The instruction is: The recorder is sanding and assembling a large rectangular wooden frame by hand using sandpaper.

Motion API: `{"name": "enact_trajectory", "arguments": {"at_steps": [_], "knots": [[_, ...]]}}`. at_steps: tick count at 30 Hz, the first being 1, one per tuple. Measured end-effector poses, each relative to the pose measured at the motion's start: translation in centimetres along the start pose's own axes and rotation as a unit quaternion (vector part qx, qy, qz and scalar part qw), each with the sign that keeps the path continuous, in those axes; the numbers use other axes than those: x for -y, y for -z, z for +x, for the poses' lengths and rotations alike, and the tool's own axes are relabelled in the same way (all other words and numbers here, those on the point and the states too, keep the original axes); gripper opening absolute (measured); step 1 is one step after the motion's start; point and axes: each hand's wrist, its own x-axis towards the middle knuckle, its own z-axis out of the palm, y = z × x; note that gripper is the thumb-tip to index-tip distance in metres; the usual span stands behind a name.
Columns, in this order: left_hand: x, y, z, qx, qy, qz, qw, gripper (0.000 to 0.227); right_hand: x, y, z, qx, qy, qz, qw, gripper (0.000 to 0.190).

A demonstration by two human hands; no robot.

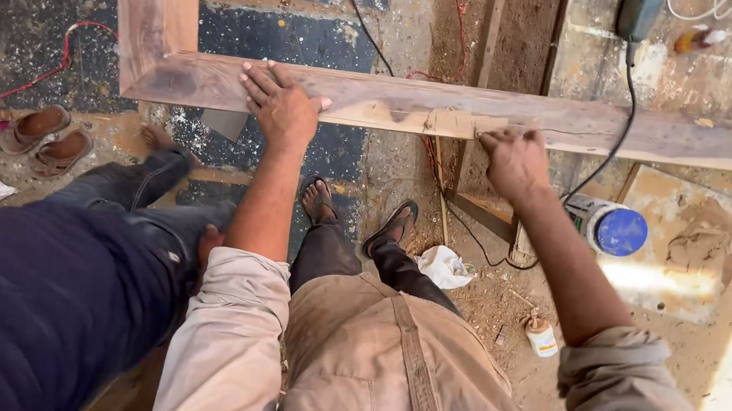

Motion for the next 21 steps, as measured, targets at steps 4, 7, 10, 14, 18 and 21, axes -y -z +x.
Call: {"name": "enact_trajectory", "arguments": {"at_steps": [4,7,10,14,18,21], "knots": [[0.1,-0.5,-0.3,0.009,0.019,-0.005,1.0,0.127,-2.1,-2.1,-0.3,-0.045,-0.047,0.078,0.995,0.063],[0.1,-0.6,-0.1,0.002,0.004,-0.001,1.0,0.127,-2.4,-1.7,-1.2,-0.047,-0.015,-0.011,0.999,0.072],[-0.6,-0.1,0.5,-0.007,0.015,-0.018,1.0,0.126,-5.2,-2.0,-0.4,-0.018,-0.033,0.064,0.997,0.045],[-0.6,1.1,0.0,0.001,0.018,-0.002,1.0,0.123,-4.8,-3.4,-1.0,-0.14,-0.01,-0.03,0.99,0.061],[-0.9,1.2,-0.3,0.021,0.021,0.016,0.999,0.122,-7.2,-1.0,-2.9,-0.025,-0.049,0.065,0.996,0.047],[0.0,-0.1,0.1,-0.004,0.004,0.005,1.0,0.124,-12.4,-5.0,-0.6,-0.126,-0.184,0.259,0.94,0.037]]}}
